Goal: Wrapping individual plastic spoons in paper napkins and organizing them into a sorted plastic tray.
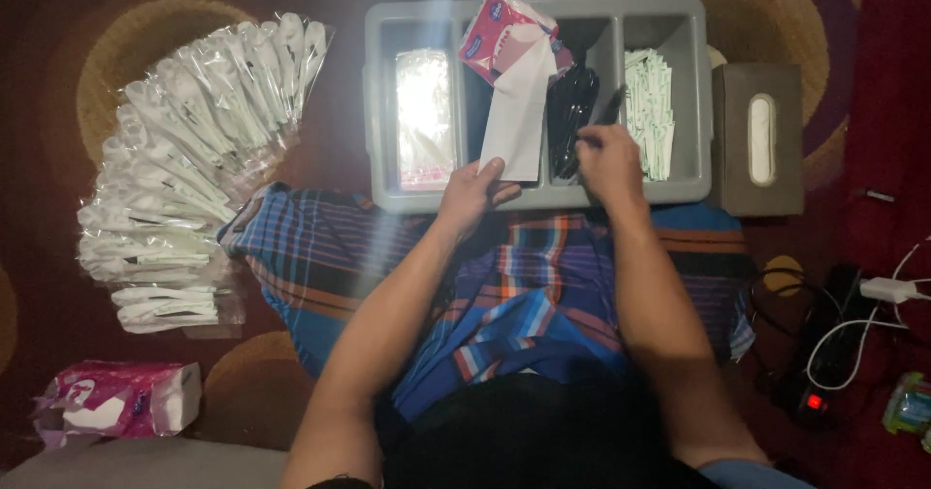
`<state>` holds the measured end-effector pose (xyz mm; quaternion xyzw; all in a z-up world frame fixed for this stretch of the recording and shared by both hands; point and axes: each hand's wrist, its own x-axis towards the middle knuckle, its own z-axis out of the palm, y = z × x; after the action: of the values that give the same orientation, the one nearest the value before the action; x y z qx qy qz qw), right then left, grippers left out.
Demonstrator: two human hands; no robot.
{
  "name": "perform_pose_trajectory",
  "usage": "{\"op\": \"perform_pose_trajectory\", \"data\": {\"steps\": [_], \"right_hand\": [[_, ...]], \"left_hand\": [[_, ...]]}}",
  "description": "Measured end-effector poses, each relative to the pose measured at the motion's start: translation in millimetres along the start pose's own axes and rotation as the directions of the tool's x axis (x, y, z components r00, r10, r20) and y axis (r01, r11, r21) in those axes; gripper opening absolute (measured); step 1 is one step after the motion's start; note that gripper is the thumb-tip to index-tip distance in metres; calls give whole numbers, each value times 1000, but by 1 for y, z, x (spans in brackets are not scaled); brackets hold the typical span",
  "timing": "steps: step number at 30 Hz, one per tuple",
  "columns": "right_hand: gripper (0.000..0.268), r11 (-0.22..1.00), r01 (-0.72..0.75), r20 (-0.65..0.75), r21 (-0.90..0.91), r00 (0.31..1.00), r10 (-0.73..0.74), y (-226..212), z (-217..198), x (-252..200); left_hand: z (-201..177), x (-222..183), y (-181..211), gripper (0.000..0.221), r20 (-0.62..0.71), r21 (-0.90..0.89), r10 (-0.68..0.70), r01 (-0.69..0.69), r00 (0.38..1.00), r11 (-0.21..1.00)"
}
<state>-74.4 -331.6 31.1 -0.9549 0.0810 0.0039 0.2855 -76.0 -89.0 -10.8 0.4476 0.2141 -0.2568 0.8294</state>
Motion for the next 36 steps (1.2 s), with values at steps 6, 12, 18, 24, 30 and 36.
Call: {"op": "perform_pose_trajectory", "data": {"steps": [6,12,18,24,30,36], "right_hand": [[15,842,109,-136,529,990,-43,-2,-9,-20],[20,634,98,19,767,984,-176,-28,17,-23],[17,765,126,5,632,986,-167,-45,33,-15],[20,769,104,-8,631,992,-128,-49,35,-11],[30,616,-26,60,787,998,-35,-38,40,-6],[35,585,-49,91,809,995,-42,-36,48,-1]], "left_hand": [[4,-2,0,54,36,22,39,-40,999,999],[5,-12,10,50,72,159,44,-55,996,986],[-6,-3,0,39,122,373,59,-101,991,923],[17,-24,19,47,151,203,43,-73,988,976],[15,-20,16,41,139,290,64,-102,988,952],[16,-25,19,38,144,353,57,-105,988,930]]}}
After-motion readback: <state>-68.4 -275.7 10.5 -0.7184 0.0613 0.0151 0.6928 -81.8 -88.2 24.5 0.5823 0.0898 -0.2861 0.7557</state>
